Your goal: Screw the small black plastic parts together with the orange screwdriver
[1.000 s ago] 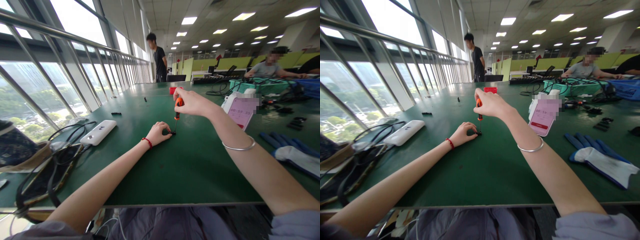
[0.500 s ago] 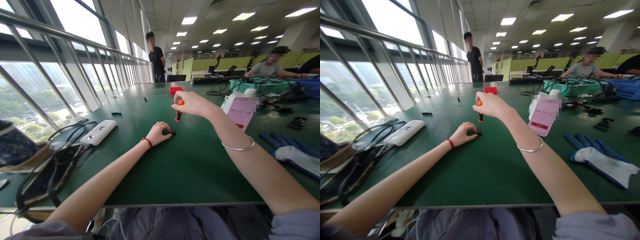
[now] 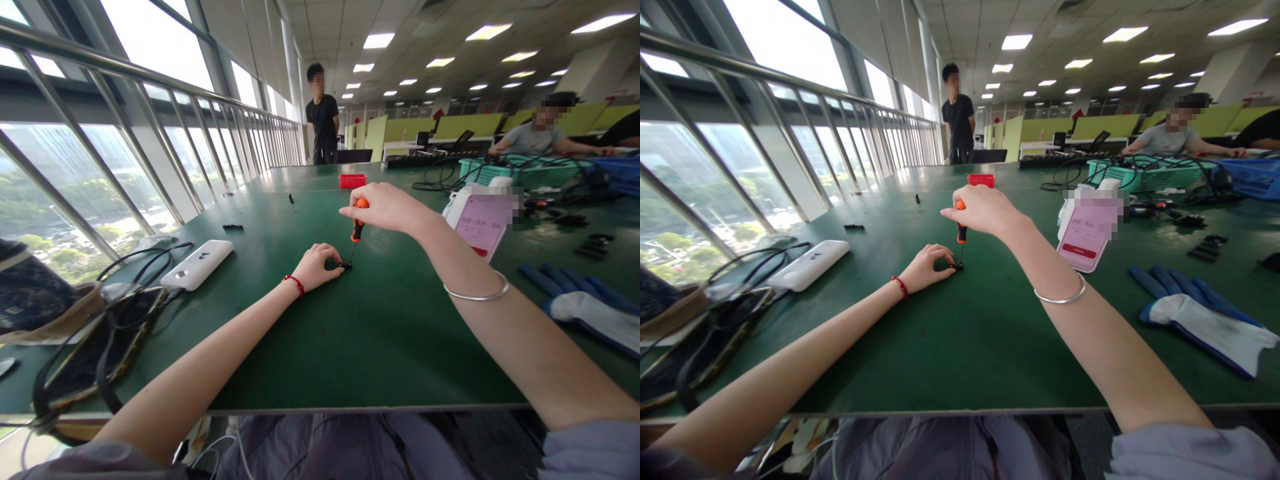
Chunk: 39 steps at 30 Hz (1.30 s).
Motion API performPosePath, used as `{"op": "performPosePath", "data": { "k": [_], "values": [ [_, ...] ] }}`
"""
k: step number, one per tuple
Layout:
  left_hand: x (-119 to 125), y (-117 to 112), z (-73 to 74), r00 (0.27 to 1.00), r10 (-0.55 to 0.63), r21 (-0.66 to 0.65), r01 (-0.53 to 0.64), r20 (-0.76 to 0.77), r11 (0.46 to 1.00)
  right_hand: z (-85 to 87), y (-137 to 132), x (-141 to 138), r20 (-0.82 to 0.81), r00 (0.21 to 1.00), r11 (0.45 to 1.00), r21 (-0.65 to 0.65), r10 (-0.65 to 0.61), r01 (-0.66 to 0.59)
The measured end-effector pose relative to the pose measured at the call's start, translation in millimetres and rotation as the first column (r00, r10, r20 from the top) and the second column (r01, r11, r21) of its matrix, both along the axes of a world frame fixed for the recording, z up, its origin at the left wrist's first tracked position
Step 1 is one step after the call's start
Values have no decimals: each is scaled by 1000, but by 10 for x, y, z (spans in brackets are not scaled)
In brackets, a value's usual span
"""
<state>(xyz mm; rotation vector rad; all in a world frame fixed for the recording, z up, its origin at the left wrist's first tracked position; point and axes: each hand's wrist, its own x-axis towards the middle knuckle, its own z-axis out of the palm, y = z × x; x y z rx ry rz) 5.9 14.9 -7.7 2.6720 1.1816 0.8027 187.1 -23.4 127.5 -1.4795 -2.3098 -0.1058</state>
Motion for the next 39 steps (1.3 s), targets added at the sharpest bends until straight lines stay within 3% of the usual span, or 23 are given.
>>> {"op": "performPosePath", "data": {
  "k": [6, 12, 17, 23, 32, 39],
  "values": [
    [3, -3, -1, 1000, 7, -10, -7, -6, 1000, 9, -38, -12, 11, 1000, 998, 66, 16, -17],
    [-3, -2, -6, 1000, 4, -4, -4, 1, 1000, 5, -16, 4, -12, 1000, 1000, 6, -5, 5],
    [4, 2, -4, 1000, 5, -2, -5, -10, 1000, 10, -5, 18, 17, 1000, 998, 59, 10, -11],
    [3, 11, -11, 1000, 4, 3, -4, -11, 1000, 18, -20, 11, -4, 999, 999, 10, -47, 47],
    [5, 2, -7, 1000, 5, 3, -5, -9, 1000, 12, -28, 8, -18, 1000, 998, 68, -7, 8],
    [-1, 3, -7, 1000, 5, 2, -5, -7, 1000, 21, -18, 21, -14, 1000, 1000, 12, -25, 26]
  ]
}}
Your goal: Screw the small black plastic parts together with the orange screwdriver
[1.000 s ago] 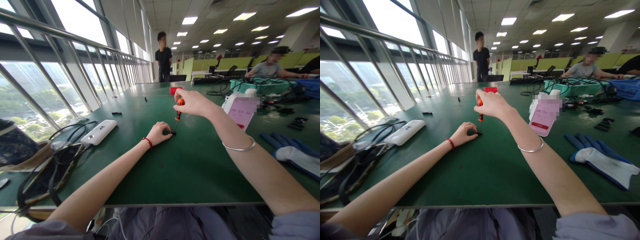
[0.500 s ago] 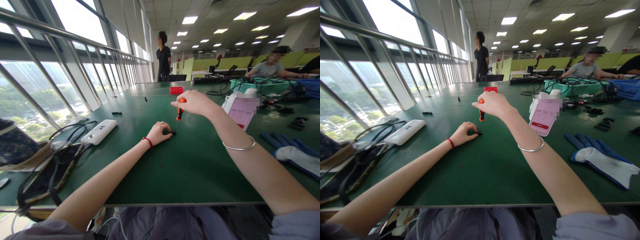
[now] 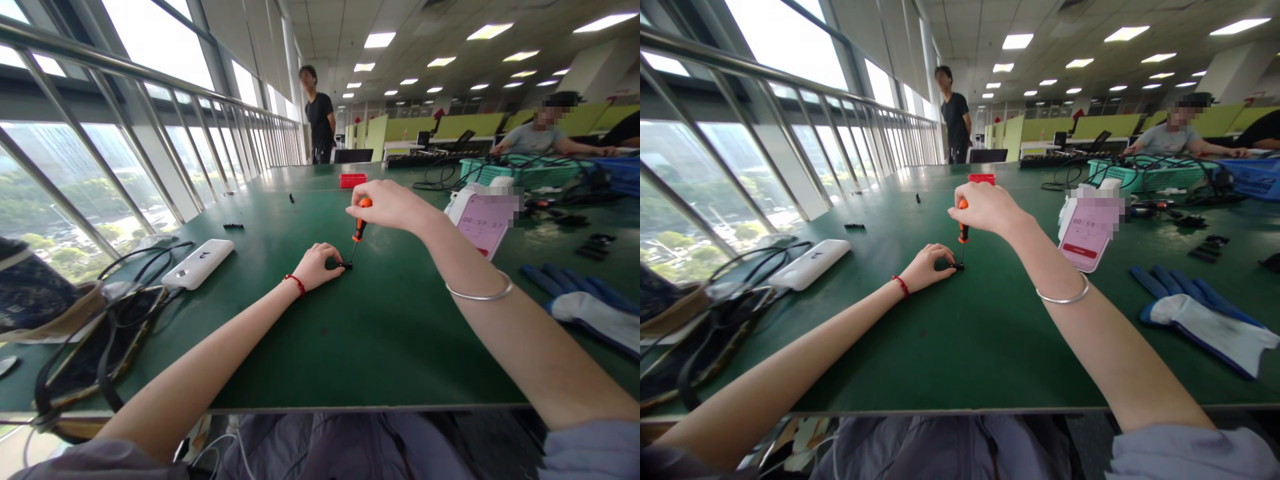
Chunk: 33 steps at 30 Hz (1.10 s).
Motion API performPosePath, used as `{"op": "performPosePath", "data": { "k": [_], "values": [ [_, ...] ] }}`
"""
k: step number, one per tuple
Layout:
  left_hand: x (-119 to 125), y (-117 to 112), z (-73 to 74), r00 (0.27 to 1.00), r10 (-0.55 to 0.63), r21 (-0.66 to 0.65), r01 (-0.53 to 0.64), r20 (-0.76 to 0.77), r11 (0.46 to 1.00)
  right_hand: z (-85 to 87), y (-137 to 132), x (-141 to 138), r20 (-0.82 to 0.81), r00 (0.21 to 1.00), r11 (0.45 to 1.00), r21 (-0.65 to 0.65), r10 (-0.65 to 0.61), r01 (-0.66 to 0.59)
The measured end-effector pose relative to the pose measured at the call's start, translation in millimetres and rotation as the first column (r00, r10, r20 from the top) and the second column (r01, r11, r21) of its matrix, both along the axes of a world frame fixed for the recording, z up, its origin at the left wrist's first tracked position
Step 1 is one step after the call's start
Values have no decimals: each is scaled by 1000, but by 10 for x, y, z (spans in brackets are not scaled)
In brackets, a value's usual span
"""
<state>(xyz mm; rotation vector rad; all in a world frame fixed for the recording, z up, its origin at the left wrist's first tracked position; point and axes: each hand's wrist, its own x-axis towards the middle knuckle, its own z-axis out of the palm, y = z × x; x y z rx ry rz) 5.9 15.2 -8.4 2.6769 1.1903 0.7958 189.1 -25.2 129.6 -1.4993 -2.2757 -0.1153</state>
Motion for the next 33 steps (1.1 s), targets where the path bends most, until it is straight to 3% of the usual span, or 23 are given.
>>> {"op": "performPosePath", "data": {
  "k": [5, 10, 22, 29, 33],
  "values": [
    [-1, 2, -4, 1000, -1, -5, 1, 1, 1000, 13, -6, 4, 28, 999, 999, 45, 22, -23],
    [-8, 13, -15, 1000, -9, 10, 8, 10, 1000, 27, -13, 0, 27, 1000, 1000, -17, 1, -1],
    [-15, 16, -14, 1000, -2, 3, 2, 3, 1000, 45, -54, 0, 21, 1000, 998, -55, 20, -19],
    [-10, 1, 2, 1000, 3, -7, -3, -4, 1000, 42, -21, 10, 28, 998, 998, 13, 53, -54],
    [-6, 7, -6, 1000, 0, 0, 0, 3, 1000, 40, -28, 9, 14, 1000, 999, -45, 28, -27]
  ]
}}
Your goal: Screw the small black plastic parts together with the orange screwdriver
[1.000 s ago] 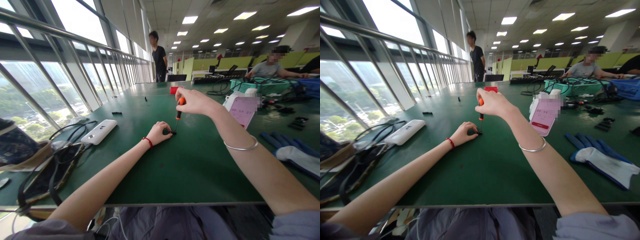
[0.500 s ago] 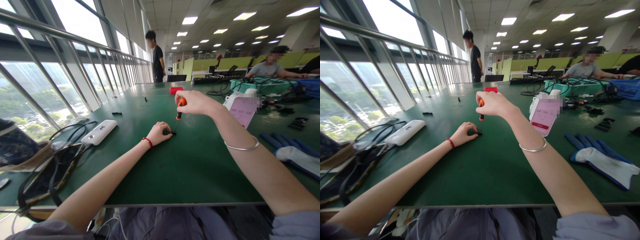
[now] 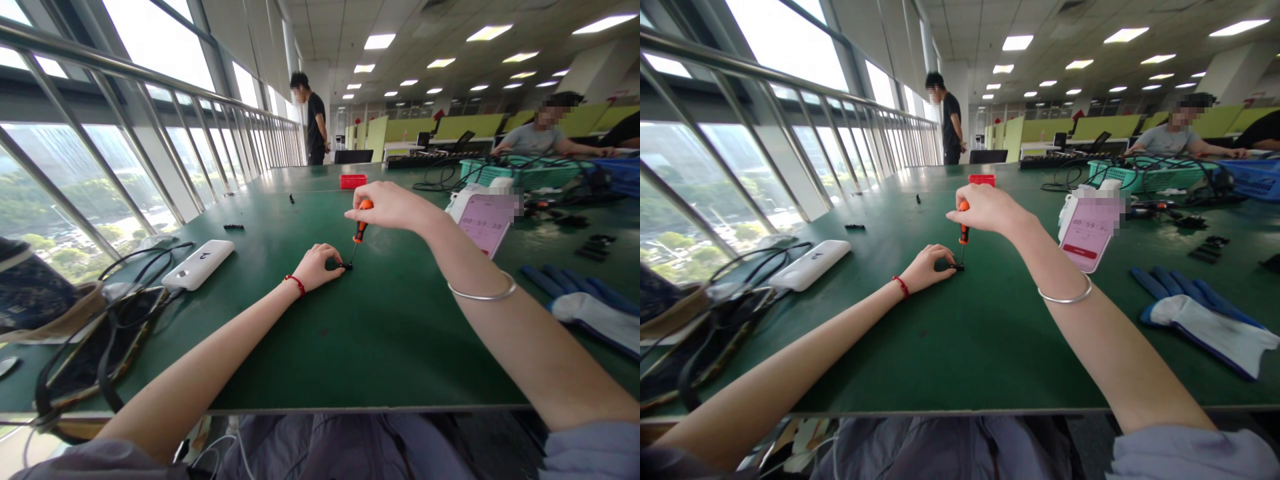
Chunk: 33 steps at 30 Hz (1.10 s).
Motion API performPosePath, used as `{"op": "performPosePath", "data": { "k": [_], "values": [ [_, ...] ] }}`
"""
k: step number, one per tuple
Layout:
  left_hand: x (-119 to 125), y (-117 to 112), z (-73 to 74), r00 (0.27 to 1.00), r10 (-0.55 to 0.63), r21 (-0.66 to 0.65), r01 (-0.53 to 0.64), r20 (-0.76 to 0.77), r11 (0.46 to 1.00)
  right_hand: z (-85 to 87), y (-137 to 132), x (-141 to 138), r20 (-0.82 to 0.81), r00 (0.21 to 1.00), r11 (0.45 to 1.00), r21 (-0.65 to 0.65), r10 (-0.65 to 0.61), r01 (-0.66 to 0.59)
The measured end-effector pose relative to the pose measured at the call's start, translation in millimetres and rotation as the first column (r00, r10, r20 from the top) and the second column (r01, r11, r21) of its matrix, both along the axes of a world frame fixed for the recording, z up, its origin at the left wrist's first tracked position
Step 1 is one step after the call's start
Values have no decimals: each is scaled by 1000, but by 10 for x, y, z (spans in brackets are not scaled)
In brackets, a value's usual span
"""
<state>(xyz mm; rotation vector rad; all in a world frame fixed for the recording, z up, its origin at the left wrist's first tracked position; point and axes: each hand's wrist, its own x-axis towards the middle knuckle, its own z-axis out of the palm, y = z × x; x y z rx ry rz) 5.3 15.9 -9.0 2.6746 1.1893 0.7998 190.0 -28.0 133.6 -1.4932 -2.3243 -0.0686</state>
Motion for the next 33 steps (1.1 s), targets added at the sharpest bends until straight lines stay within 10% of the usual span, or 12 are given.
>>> {"op": "performPosePath", "data": {
  "k": [33],
  "values": [
    [1, -13, 17, 1000, 1, -12, -1, -5, 1000, 16, 6, 22, -7, 1000, 1000, -13, 24, -24]
  ]
}}
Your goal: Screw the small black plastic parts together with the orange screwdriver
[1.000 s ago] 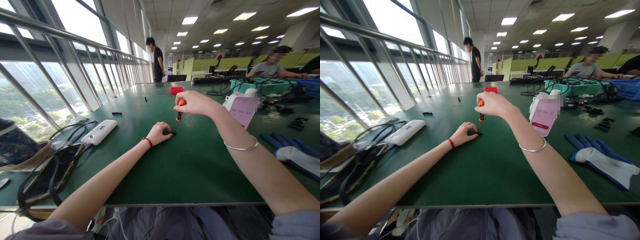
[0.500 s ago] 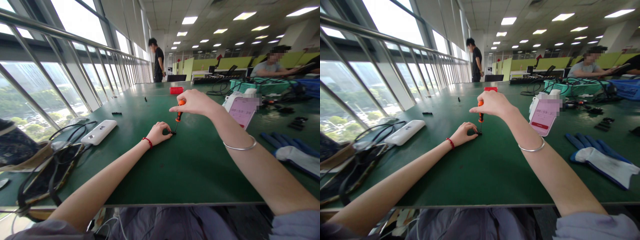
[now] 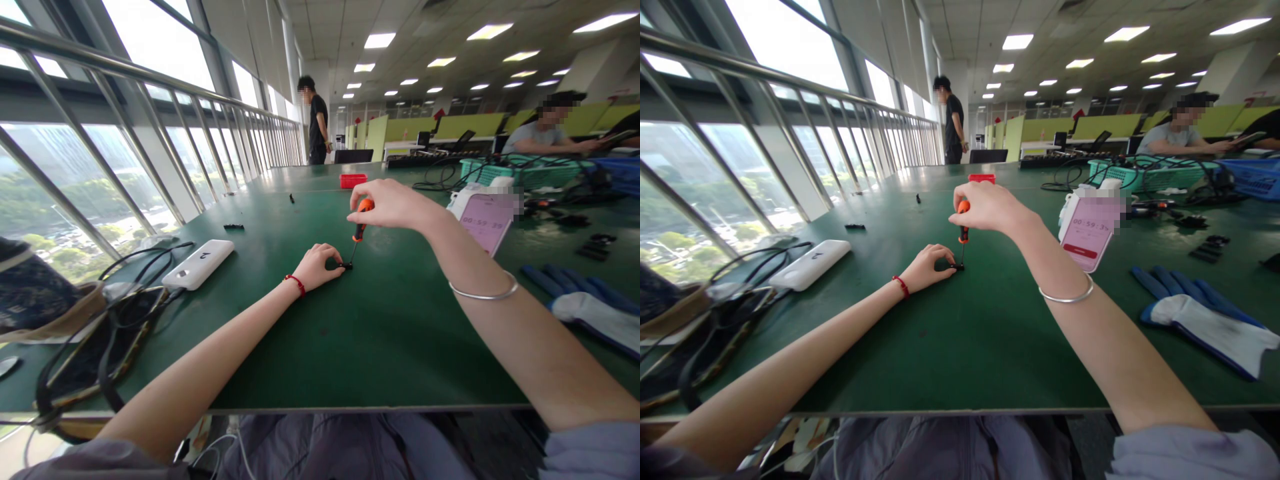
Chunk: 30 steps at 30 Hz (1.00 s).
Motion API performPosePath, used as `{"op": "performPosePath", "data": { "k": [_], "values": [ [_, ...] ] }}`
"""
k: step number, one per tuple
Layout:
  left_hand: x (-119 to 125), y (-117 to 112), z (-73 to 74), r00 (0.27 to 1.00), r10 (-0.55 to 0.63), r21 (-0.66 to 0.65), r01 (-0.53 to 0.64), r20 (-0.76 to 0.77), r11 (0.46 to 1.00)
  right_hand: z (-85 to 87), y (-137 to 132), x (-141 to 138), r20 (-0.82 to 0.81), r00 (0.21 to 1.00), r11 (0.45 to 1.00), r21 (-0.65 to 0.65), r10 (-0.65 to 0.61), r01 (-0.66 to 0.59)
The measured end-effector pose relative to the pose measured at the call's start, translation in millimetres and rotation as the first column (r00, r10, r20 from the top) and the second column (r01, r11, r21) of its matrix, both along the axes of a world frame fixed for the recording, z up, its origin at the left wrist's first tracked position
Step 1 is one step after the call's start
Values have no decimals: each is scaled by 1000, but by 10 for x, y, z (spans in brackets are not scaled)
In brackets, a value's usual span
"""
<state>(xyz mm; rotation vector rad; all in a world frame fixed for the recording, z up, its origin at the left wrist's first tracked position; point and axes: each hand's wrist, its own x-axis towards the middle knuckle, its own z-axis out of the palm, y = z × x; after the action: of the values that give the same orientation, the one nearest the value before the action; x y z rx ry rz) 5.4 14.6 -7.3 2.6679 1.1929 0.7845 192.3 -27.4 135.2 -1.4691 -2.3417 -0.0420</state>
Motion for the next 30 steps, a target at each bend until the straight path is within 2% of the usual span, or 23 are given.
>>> {"op": "performPosePath", "data": {
  "k": [3, 9, 13, 19, 26, 30],
  "values": [
    [3, -4, 4, 1000, 3, -7, -3, 0, 1000, -3, 13, -2, -9, 999, 999, 8, 54, -53],
    [0, -6, 0, 1000, -1, -3, 1, 9, 1000, -9, -12, -7, -1, 1000, 1000, 4, -12, 12],
    [3, -6, 2, 1000, 7, -4, -7, -4, 1000, -12, -21, -24, -5, 999, 999, 38, 32, -32],
    [2, -3, 2, 1000, 0, 1, 0, 8, 1000, -25, -32, -51, -16, 999, 998, -43, 46, -47],
    [-6, 5, -6, 999, -31, 33, 31, 14, 999, -20, -41, -76, -24, 991, 990, -50, 132, -133],
    [-3, 5, -7, 999, -39, 41, 38, 28, 998, -29, -42, -99, -2, 997, 994, -70, 81, -81]
  ]
}}
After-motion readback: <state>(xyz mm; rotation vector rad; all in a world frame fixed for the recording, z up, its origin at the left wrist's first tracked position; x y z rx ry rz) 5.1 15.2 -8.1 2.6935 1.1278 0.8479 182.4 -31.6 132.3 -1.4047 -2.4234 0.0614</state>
